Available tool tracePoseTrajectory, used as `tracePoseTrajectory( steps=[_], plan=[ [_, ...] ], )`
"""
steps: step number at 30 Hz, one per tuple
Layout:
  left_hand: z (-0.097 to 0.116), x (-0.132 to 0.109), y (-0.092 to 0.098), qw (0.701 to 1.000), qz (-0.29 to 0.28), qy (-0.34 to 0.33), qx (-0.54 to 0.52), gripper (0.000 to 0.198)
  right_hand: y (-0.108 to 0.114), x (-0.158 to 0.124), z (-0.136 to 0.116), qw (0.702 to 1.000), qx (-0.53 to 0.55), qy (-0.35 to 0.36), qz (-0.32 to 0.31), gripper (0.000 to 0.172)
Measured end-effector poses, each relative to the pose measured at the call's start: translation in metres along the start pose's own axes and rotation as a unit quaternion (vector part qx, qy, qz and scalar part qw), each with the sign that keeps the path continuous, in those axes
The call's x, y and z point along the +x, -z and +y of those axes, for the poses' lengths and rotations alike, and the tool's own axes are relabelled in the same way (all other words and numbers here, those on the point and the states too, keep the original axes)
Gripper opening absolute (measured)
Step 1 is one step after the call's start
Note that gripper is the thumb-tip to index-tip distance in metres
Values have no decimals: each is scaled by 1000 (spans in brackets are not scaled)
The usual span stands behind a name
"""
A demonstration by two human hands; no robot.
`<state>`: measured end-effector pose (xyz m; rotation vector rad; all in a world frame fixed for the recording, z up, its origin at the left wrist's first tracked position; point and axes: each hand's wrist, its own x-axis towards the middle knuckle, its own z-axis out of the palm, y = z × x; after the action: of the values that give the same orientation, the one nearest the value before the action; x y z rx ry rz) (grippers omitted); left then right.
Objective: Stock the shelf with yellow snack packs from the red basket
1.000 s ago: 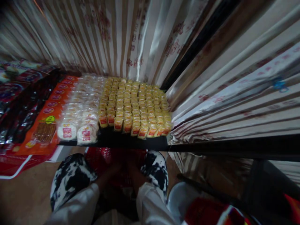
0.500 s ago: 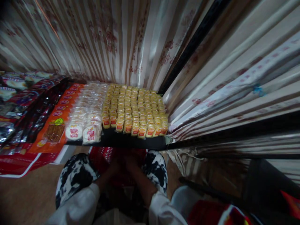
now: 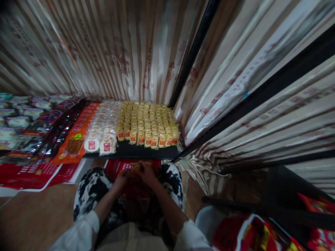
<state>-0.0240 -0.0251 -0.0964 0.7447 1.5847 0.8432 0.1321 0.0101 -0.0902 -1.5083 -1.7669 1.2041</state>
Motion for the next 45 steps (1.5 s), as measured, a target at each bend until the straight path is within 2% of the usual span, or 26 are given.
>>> tracePoseTrajectory(
  steps=[4, 9, 12, 14, 20, 25, 31, 35, 39, 45],
  plan=[
    [8, -15, 8, 999, -26, -20, 19, 26, 0, -4, -9, 997, 73, -14, -8, 39],
    [33, -31, 21, 991, -19, -99, 91, 24, 4, -5, -28, 989, 149, -8, -24, 39],
    [52, -40, 25, 961, 1, -196, 195, 35, 8, -6, -42, 990, 137, 22, -23, 39],
    [63, -43, 27, 940, 17, -237, 244, 35, 10, -5, -51, 992, 121, 36, -18, 40],
    [79, -38, 25, 955, 46, -221, 194, 24, 8, 4, -68, 986, 155, 61, -3, 38],
    [91, -32, 21, 963, 70, -218, 141, 27, 2, 14, -68, 974, 207, 76, 57, 46],
    [107, -20, 16, 965, 102, -212, 114, 28, 0, 18, -62, 977, 161, 86, 110, 42],
    [109, -7, 10, 958, 124, -230, 121, 29, 4, 20, -65, 976, 129, 106, 137, 37],
    [108, 4, 8, 953, 151, -233, 121, 32, 4, 24, -67, 979, 111, 109, 134, 36],
    [120, 17, 19, 931, 227, -253, 132, 34, -7, 35, -80, 978, 117, 145, 89, 44]
  ],
)
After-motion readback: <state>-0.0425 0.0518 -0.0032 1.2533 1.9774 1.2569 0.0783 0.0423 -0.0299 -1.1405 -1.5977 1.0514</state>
